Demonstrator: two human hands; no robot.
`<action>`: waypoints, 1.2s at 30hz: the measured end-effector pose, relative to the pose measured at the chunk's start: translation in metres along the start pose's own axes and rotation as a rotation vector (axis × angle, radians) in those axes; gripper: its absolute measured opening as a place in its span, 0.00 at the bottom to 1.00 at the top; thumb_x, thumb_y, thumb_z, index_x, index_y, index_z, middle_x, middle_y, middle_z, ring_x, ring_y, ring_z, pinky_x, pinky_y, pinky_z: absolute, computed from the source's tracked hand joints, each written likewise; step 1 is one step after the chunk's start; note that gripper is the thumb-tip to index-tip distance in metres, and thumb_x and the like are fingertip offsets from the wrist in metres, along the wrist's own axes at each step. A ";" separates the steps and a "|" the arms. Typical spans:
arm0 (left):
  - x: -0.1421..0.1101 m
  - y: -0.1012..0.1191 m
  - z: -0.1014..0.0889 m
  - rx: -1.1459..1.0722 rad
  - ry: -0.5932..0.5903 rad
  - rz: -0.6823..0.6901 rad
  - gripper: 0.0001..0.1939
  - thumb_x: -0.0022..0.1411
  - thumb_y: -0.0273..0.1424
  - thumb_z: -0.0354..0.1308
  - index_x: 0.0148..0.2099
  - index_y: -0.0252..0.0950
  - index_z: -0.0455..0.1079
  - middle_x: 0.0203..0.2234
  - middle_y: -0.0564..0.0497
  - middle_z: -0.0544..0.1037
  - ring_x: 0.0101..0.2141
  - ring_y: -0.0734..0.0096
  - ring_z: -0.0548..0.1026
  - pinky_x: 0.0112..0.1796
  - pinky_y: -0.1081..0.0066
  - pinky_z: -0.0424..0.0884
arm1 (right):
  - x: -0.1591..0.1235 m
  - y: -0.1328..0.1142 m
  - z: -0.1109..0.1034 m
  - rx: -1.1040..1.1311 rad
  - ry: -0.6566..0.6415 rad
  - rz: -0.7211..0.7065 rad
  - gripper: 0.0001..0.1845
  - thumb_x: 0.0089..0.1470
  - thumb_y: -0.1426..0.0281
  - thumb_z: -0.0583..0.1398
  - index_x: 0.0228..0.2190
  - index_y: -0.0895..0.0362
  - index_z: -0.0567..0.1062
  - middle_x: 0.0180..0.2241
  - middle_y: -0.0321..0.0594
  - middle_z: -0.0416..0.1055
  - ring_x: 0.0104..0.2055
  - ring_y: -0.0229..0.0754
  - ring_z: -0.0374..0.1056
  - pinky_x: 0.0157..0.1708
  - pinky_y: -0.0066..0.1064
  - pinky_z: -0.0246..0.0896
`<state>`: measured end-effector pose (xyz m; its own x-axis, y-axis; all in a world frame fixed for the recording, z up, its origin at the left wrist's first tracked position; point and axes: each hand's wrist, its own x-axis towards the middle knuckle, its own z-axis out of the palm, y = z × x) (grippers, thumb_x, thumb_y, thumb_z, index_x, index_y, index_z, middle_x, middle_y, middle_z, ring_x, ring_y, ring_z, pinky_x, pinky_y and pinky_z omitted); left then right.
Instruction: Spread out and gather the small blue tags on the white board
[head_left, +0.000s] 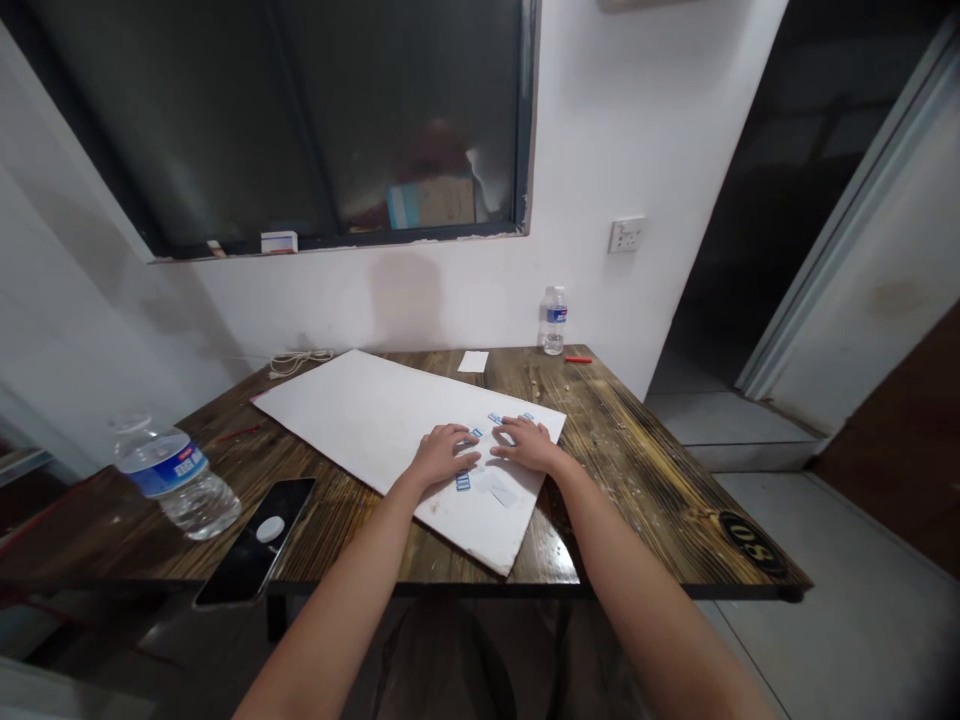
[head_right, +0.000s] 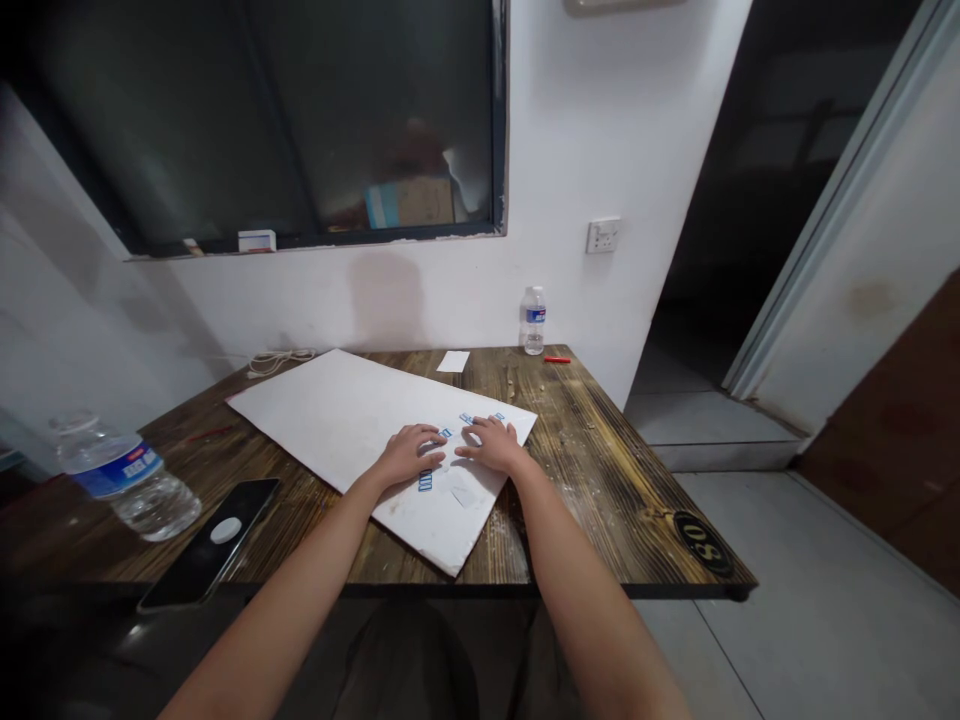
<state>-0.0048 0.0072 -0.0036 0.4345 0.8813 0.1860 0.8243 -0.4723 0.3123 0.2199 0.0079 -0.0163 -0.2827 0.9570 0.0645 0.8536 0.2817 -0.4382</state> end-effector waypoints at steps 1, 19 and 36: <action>0.000 0.000 0.000 -0.016 0.004 -0.001 0.17 0.60 0.44 0.58 0.50 0.48 0.75 0.55 0.52 0.72 0.56 0.58 0.66 0.56 0.58 0.61 | 0.000 0.000 0.000 0.006 0.007 0.007 0.28 0.56 0.49 0.58 0.55 0.45 0.70 0.66 0.41 0.55 0.68 0.56 0.45 0.62 0.58 0.39; 0.011 -0.027 0.003 -0.569 0.623 -0.387 0.13 0.57 0.29 0.50 0.38 0.37 0.76 0.38 0.48 0.81 0.40 0.63 0.76 0.45 0.66 0.69 | -0.013 -0.006 -0.015 0.057 -0.120 -0.196 0.63 0.26 0.48 0.73 0.64 0.41 0.57 0.70 0.40 0.37 0.70 0.67 0.27 0.62 0.64 0.33; 0.011 -0.052 0.004 -1.136 0.860 -0.612 0.13 0.43 0.24 0.49 0.32 0.35 0.71 0.30 0.49 0.78 0.38 0.68 0.77 0.44 0.68 0.70 | -0.004 -0.002 -0.007 0.157 0.110 -0.129 0.31 0.50 0.54 0.66 0.55 0.45 0.71 0.64 0.41 0.57 0.67 0.55 0.45 0.61 0.53 0.43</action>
<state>-0.0416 0.0416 -0.0215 -0.5147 0.8507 0.1064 -0.0804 -0.1715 0.9819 0.2223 0.0038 -0.0096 -0.3285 0.9179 0.2227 0.7324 0.3964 -0.5536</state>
